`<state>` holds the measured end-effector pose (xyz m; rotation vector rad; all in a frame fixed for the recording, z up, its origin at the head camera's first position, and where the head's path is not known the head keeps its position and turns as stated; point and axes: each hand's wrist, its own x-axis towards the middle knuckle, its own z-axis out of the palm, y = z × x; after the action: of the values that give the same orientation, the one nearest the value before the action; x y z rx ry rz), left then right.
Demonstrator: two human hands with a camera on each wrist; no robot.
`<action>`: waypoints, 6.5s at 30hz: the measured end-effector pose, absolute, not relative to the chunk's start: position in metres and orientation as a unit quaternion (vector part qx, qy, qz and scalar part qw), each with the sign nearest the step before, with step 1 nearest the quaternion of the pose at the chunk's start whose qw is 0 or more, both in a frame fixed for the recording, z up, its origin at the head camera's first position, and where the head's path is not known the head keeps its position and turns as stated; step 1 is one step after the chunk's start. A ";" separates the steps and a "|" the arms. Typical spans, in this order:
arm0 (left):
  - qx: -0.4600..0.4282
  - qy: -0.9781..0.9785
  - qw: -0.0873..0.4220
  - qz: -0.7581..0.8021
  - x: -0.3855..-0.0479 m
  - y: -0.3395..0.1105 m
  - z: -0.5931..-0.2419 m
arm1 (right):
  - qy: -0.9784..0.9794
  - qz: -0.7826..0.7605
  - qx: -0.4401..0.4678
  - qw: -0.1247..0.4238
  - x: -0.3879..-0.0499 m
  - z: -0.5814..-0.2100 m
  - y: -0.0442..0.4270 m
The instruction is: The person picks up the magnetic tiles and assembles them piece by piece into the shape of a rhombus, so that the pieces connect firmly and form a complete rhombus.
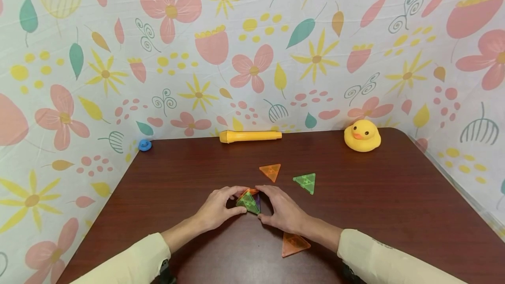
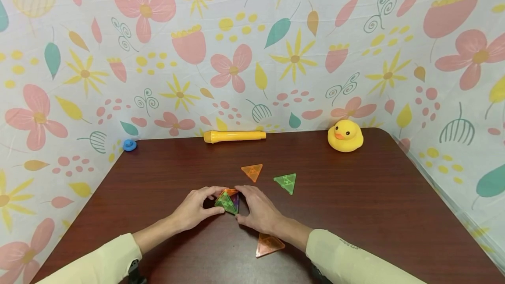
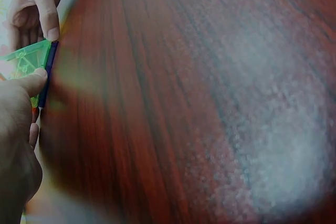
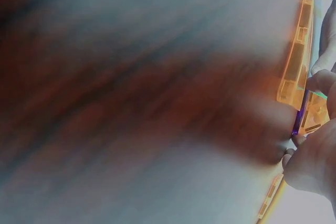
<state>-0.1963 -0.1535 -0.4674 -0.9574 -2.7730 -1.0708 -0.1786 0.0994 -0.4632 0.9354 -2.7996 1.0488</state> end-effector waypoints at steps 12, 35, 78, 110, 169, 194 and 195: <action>-0.303 -0.890 0.013 -0.340 -0.197 -0.167 -0.466 | -0.893 0.332 0.303 0.001 -0.181 -0.461 0.087; -0.292 -0.898 0.017 -0.329 -0.198 -0.194 -0.468 | -0.895 0.320 0.311 0.009 -0.184 -0.462 0.061; -0.210 -0.915 0.017 -0.345 -0.228 -0.089 -0.406 | -0.915 0.351 0.197 0.036 -0.209 -0.438 0.166; -0.093 -0.937 0.027 -0.336 -0.225 -0.022 -0.455 | -0.933 0.333 0.128 0.043 -0.206 -0.453 0.203; -0.207 -0.887 0.015 -0.412 -0.183 -0.041 -0.469 | -0.939 0.321 0.091 0.086 -0.208 -0.447 0.211; -0.192 -0.897 0.005 -0.399 -0.171 -0.042 -0.472 | -0.909 0.393 0.129 0.041 -0.216 -0.448 0.217; -0.195 -0.897 0.009 -0.396 -0.171 -0.042 -0.472 | -0.909 0.394 0.127 0.038 -0.216 -0.447 0.217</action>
<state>-0.1708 -0.0419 -0.4721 -0.6078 -2.8041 -1.2370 -0.2165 0.2173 -0.4475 0.3888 -2.7903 1.2093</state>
